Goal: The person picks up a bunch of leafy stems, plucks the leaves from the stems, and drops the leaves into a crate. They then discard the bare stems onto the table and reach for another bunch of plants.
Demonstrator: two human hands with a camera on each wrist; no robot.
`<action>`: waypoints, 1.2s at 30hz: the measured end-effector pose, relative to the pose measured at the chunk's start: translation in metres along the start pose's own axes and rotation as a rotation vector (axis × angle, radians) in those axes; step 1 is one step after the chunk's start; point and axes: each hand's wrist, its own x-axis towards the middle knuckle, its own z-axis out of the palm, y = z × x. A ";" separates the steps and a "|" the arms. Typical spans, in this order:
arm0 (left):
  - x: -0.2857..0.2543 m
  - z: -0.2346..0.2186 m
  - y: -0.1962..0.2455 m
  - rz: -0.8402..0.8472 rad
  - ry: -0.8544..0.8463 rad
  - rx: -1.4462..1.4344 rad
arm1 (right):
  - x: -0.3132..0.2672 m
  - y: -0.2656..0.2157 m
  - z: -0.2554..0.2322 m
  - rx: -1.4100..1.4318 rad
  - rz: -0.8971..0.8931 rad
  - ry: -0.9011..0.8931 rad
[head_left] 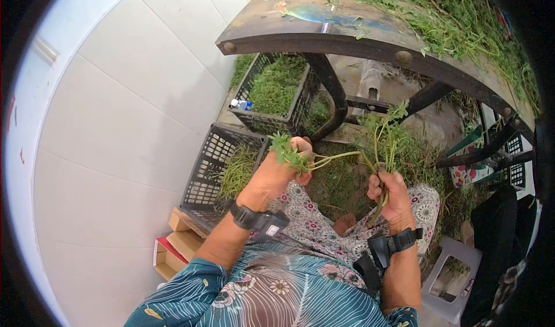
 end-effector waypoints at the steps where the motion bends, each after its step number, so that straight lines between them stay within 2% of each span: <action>1: 0.002 0.000 -0.003 0.015 0.014 0.017 | 0.000 0.000 0.001 0.002 0.004 -0.005; 5: 0.011 -0.004 -0.021 0.095 0.023 -0.042 | 0.001 0.001 -0.002 -0.009 0.012 0.002; 8: 0.011 0.009 -0.017 0.097 0.184 -0.160 | 0.002 0.002 -0.003 0.015 0.005 -0.033; 11: 0.014 0.008 -0.014 0.041 0.202 -0.254 | 0.002 0.002 -0.003 -0.021 0.011 0.000; 20: 0.013 0.009 -0.010 -0.008 0.145 -0.023 | 0.002 0.003 -0.002 -0.004 0.020 -0.008; 23: 0.014 0.002 -0.012 -0.025 0.087 -0.173 | 0.006 0.006 -0.008 0.014 -0.007 0.075; 26: 0.011 -0.009 -0.002 -0.027 0.199 -0.403 | 0.008 0.006 -0.016 0.058 -0.124 0.080; 27: 0.012 -0.031 -0.005 -0.015 0.036 -0.555 | 0.008 0.005 -0.015 0.050 -0.143 0.099; 30: 0.007 -0.042 -0.002 -0.017 -0.043 -0.481 | 0.007 0.001 -0.010 0.020 -0.159 0.134; 31: 0.005 -0.039 0.000 -0.024 0.011 -0.470 | 0.007 0.001 -0.009 0.009 -0.139 0.133; 34: 0.005 -0.040 -0.003 -0.003 0.036 -0.426 | 0.007 0.000 -0.011 -0.013 -0.103 0.113; 36: 0.005 -0.038 -0.004 -0.033 0.167 -0.053 | 0.006 0.000 -0.012 -0.017 -0.105 0.109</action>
